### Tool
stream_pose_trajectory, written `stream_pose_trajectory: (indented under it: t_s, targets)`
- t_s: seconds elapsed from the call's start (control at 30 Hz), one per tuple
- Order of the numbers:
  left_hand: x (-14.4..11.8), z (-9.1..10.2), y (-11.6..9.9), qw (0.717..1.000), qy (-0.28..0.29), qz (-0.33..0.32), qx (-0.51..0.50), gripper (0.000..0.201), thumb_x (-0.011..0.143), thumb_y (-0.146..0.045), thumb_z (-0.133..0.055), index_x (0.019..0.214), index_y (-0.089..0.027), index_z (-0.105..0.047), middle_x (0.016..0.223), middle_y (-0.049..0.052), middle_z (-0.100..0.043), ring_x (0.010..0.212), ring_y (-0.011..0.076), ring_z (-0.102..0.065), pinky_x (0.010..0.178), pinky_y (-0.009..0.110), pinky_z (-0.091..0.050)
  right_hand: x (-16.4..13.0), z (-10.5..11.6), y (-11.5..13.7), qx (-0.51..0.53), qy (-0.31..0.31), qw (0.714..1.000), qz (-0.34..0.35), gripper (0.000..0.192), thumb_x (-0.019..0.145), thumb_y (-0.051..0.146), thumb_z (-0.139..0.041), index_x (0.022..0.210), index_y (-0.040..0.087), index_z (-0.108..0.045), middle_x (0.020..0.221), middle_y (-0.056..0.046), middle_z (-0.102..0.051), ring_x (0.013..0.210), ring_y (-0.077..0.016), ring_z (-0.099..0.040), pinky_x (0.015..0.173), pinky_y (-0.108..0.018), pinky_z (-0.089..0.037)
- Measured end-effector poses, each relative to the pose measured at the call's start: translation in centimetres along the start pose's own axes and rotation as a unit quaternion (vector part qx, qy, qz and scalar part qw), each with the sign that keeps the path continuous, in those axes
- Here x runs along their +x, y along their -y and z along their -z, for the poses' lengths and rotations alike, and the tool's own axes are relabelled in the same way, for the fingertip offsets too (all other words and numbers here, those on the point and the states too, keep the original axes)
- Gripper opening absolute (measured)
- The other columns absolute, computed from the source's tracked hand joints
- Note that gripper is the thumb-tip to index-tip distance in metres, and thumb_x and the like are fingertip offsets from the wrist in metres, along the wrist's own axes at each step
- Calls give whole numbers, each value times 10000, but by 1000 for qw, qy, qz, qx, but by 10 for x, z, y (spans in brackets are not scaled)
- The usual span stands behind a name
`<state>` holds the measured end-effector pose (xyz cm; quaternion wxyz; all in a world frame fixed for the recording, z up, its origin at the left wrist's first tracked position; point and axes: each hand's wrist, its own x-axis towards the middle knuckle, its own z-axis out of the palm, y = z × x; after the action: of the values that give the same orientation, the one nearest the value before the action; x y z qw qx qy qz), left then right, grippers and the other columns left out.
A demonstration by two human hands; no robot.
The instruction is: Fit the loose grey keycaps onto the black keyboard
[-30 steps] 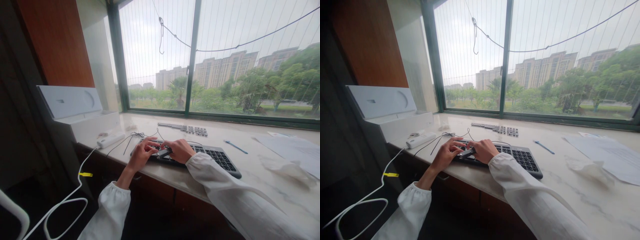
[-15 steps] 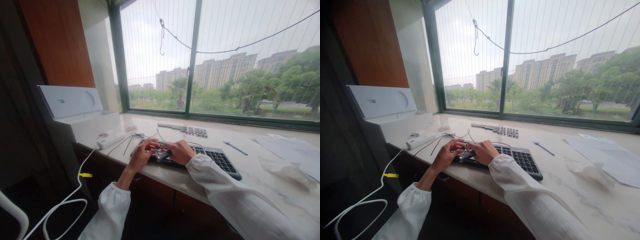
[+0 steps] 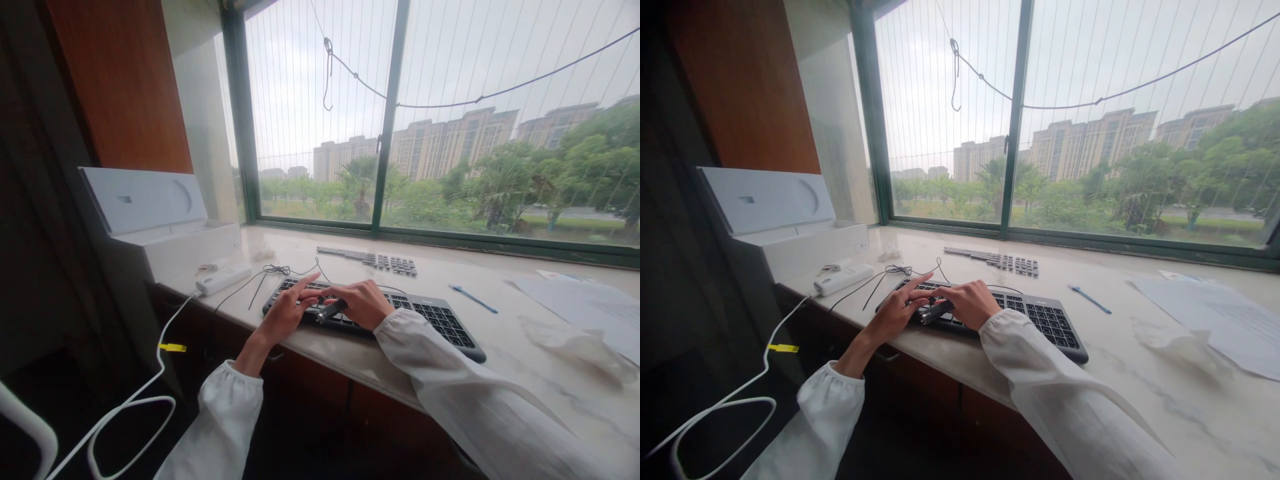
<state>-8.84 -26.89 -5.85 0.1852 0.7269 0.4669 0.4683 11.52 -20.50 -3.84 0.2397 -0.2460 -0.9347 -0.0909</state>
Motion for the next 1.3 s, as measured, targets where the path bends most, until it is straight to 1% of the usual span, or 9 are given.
stream_pose_trajectory:
  t_s: [0.17,0.27,0.4,0.5,0.6,0.73,0.93,1.17,1.3]
  targets:
    - [-1,-1,3,999,5,-4,-37,595,910,-249,-525,1471,-272,-329,1284,84,-624,1006,186,-669,983,369,-470,1,-1,1,2,2,1000,2,361,822,189,-580,1136,348,-662,926,2,-752,769,-150,-680,607,-228,-323]
    - [-1,-3,5,999,-10,-11,-50,580,891,-227,-542,1442,-278,-367,1345,98,-567,886,148,-685,888,317,-519,1,-2,0,11,-5,1000,7,310,833,204,-579,1096,332,-681,920,-1,-754,764,-156,-681,607,-231,-319]
    - [0,-3,6,998,-52,-4,-24,455,849,-290,-616,1292,-220,-537,1166,77,-643,787,133,-671,786,281,-536,0,-4,-1,14,-39,999,-1,225,843,231,-573,1011,294,-710,872,-9,-753,761,-154,-681,601,-235,-318]
    - [0,-1,6,999,-53,6,-7,355,836,-362,-638,1154,-205,-630,1023,52,-686,750,138,-659,727,266,-536,0,-4,-2,12,-53,998,-8,228,795,186,-596,959,290,-715,848,7,-752,757,-149,-677,601,-235,-316]
    - [-1,-1,4,999,-46,11,-4,337,817,-391,-661,1098,-206,-670,935,42,-711,755,152,-660,715,266,-540,0,-4,-2,12,-59,998,1,209,786,172,-596,909,287,-721,807,17,-747,716,-136,-666,589,-235,-303]
    - [-2,-1,2,999,-42,16,-8,363,793,-403,-686,1094,-201,-678,937,48,-722,764,159,-667,713,268,-546,0,-5,-1,15,-73,997,11,155,811,208,-604,877,287,-720,752,30,-735,667,-117,-652,576,-234,-290]
    - [-2,-1,2,999,-44,2,-24,348,804,-373,-676,1108,-205,-653,1004,52,-723,767,162,-678,721,276,-547,1,-6,-2,1,-81,997,-4,202,804,288,-659,1001,304,-698,767,27,-742,661,-135,-663,565,-238,-290]
    - [-1,-3,5,998,-51,11,-44,331,832,-297,-640,1150,-210,-618,1029,62,-728,818,174,-689,769,292,-549,1,-4,-3,0,-61,998,-17,236,785,193,-628,968,320,-705,821,33,-753,730,-146,-682,589,-237,-306]
    - [-1,-3,5,997,-30,18,-67,335,879,-296,-571,1202,-210,-594,1063,74,-722,853,182,-695,810,315,-551,1,-5,-3,2,-56,998,-5,243,768,159,-618,935,310,-708,814,35,-750,723,-139,-677,585,-238,-300]
